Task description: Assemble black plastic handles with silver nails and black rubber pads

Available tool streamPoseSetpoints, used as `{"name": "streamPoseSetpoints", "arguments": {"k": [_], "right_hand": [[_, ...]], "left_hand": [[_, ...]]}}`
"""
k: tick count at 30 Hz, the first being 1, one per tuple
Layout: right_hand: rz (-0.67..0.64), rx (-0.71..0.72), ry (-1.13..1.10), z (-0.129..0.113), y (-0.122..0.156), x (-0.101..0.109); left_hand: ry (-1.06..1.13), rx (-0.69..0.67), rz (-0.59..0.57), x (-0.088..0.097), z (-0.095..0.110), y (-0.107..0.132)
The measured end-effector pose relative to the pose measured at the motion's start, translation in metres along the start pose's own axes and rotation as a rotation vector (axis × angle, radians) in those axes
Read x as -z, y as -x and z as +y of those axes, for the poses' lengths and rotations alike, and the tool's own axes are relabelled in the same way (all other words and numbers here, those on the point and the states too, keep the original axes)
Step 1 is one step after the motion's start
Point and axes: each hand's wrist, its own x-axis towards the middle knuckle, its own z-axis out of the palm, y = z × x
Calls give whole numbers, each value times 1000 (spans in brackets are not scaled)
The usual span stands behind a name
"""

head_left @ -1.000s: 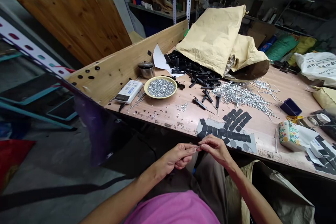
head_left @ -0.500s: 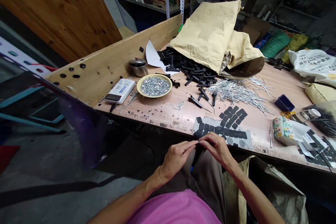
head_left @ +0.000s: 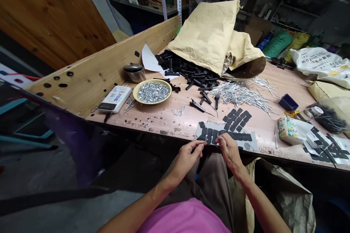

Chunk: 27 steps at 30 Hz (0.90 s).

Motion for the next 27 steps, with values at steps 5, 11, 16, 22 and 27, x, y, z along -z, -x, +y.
{"name": "streamPoseSetpoints", "arguments": {"k": [5,11,16,22,27], "right_hand": [[-74,-273,-511,1,8,-9],[-36,-531,-922,4,10,-24],[-53,-712,-1178,0,3,-11],[-11,-609,-871,13,-1,10],[113,-294,-277,53,-12,33]], "left_hand": [[581,327,6,-24,6,-14],[733,321,94,-48,12,-28],[667,322,65,-58,18,-38],[550,254,-10,-76,14,-52],[396,195,-49,-93,9,-72]]}}
